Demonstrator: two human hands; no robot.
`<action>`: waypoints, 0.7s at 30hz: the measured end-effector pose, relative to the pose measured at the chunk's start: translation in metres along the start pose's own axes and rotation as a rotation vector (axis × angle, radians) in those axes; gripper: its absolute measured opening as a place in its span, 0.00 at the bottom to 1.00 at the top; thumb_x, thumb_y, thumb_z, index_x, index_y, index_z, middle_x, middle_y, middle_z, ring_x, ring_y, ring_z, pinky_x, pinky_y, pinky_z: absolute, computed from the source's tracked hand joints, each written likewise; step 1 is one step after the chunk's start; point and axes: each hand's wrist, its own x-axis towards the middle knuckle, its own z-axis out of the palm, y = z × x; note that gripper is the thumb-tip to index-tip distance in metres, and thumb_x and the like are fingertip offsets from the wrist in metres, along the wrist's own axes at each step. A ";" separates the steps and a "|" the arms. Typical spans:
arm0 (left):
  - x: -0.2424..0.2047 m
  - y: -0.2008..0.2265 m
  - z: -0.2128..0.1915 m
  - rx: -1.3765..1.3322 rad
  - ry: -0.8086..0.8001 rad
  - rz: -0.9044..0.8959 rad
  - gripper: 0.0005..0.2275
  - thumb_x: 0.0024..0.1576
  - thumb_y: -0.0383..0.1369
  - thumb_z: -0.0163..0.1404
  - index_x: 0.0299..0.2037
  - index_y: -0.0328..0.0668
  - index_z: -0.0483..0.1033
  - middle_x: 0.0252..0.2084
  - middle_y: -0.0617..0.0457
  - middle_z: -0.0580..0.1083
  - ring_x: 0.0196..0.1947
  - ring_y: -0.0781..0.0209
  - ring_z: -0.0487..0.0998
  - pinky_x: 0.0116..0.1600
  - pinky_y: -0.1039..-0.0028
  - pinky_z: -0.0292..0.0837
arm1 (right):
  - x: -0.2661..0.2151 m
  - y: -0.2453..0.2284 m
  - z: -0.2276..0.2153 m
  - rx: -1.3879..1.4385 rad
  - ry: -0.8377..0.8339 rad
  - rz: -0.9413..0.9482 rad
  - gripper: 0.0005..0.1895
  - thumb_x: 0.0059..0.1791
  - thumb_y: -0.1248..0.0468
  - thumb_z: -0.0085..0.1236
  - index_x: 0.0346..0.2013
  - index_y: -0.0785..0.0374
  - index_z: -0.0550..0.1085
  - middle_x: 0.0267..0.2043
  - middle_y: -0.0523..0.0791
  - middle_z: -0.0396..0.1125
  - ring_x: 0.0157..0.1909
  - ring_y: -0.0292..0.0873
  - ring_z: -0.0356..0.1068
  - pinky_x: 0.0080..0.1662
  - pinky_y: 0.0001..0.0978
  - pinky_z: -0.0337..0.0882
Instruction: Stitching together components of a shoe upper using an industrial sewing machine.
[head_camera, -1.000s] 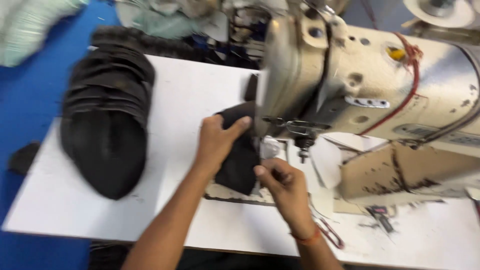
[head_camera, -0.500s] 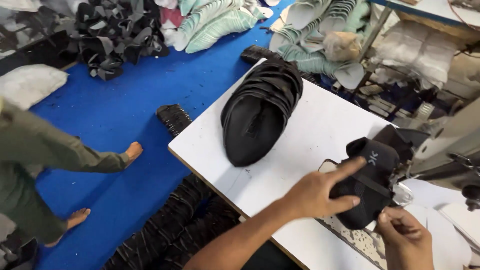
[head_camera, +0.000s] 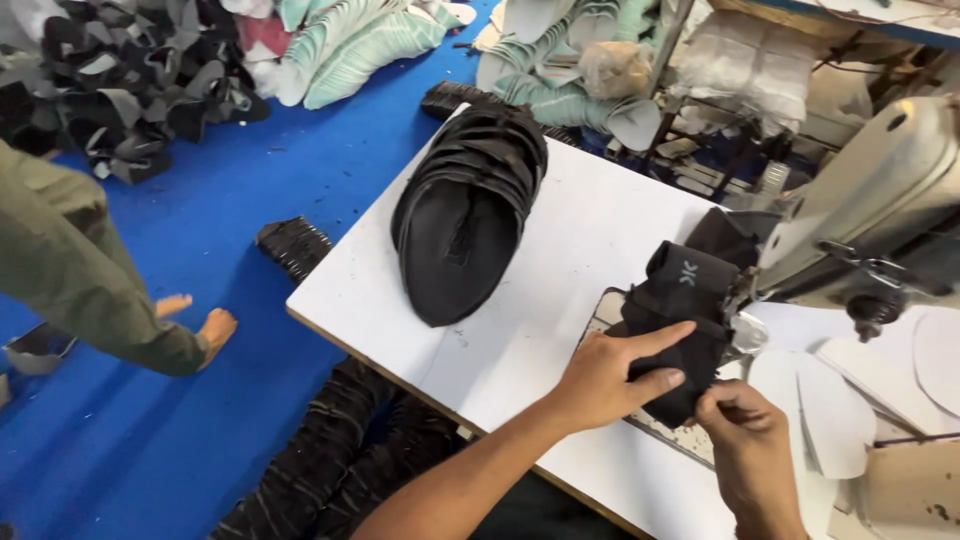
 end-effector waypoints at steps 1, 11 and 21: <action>0.002 0.006 -0.005 -0.053 -0.051 -0.113 0.26 0.59 0.40 0.56 0.70 0.58 0.70 0.27 0.50 0.77 0.23 0.56 0.74 0.43 0.68 0.73 | 0.000 -0.008 0.006 -0.057 0.009 0.011 0.02 0.52 0.74 0.57 0.37 0.73 0.75 0.33 0.48 0.71 0.36 0.39 0.69 0.42 0.30 0.68; 0.014 -0.004 0.002 -0.285 -0.082 -0.089 0.24 0.57 0.34 0.58 0.66 0.49 0.71 0.45 0.48 0.83 0.41 0.64 0.82 0.52 0.71 0.76 | -0.029 -0.033 0.040 -0.279 0.188 0.044 0.08 0.46 0.66 0.66 0.31 0.70 0.82 0.28 0.42 0.73 0.31 0.32 0.69 0.35 0.24 0.69; 0.011 -0.008 0.004 -0.026 -0.081 -0.194 0.28 0.55 0.45 0.58 0.67 0.56 0.71 0.32 0.54 0.77 0.38 0.59 0.69 0.50 0.68 0.69 | -0.037 -0.061 0.068 -0.533 0.273 -0.133 0.10 0.45 0.62 0.69 0.31 0.69 0.83 0.24 0.44 0.75 0.26 0.34 0.69 0.29 0.27 0.66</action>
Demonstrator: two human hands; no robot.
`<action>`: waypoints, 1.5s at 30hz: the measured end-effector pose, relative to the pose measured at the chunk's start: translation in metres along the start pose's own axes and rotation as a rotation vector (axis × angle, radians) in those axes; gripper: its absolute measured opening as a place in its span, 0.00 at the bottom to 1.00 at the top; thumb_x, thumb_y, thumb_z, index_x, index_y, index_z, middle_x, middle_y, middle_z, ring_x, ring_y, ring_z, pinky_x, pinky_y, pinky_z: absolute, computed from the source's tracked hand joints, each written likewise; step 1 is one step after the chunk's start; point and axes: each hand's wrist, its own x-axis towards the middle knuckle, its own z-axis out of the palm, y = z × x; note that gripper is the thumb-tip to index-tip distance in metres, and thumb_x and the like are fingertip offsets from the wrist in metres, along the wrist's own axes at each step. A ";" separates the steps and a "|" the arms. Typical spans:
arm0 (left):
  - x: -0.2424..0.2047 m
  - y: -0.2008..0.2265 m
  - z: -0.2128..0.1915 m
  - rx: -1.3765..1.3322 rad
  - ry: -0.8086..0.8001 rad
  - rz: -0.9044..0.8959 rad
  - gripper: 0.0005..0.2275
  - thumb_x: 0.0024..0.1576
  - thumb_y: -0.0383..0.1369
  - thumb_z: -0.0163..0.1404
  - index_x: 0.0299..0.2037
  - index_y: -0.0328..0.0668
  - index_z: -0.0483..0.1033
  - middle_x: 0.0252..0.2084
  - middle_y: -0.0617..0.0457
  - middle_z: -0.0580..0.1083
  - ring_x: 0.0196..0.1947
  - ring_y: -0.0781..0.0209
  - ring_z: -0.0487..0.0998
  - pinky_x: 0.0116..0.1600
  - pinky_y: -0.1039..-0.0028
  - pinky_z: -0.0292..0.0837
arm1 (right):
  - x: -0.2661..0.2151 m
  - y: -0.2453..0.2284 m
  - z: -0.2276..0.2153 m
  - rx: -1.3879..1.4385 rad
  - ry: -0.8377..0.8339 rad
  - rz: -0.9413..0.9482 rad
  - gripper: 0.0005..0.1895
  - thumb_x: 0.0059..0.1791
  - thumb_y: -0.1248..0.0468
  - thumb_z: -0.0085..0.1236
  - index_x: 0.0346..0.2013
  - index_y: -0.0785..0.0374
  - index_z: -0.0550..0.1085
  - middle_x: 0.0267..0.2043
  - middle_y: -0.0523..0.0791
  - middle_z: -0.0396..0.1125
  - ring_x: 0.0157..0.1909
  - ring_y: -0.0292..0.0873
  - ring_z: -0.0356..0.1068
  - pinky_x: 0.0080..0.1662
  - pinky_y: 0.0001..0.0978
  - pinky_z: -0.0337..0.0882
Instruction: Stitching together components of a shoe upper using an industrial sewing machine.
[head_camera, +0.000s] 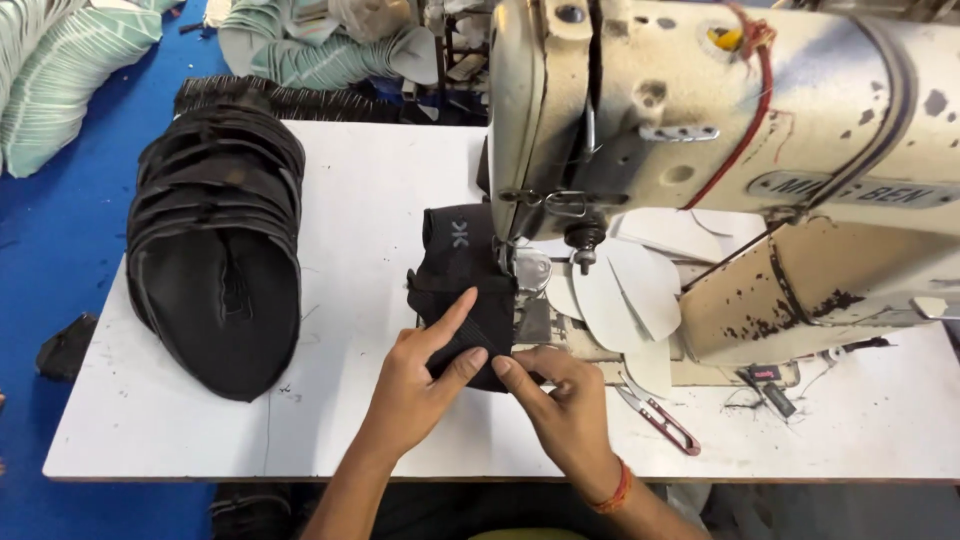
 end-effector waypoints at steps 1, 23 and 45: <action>0.000 -0.002 0.000 0.015 -0.002 -0.023 0.28 0.54 0.45 0.59 0.67 0.57 0.71 0.30 0.53 0.74 0.37 0.58 0.67 0.49 0.68 0.69 | 0.001 0.000 0.001 -0.016 0.001 -0.067 0.10 0.46 0.62 0.68 0.31 0.68 0.82 0.24 0.44 0.75 0.26 0.34 0.70 0.31 0.26 0.68; 0.029 0.014 0.003 -0.206 0.057 0.069 0.28 0.58 0.41 0.56 0.67 0.38 0.67 0.65 0.42 0.73 0.67 0.54 0.73 0.69 0.65 0.64 | 0.026 -0.007 0.002 -0.015 0.026 -0.110 0.15 0.48 0.59 0.66 0.38 0.71 0.81 0.23 0.41 0.69 0.26 0.30 0.63 0.27 0.27 0.63; 0.088 0.027 -0.001 -0.131 0.120 -0.065 0.26 0.56 0.36 0.57 0.65 0.41 0.70 0.61 0.42 0.76 0.65 0.53 0.73 0.67 0.62 0.64 | 0.050 0.122 -0.239 -0.614 0.390 -0.250 0.11 0.56 0.63 0.50 0.48 0.69 0.72 0.45 0.48 0.68 0.46 0.43 0.68 0.39 0.35 0.72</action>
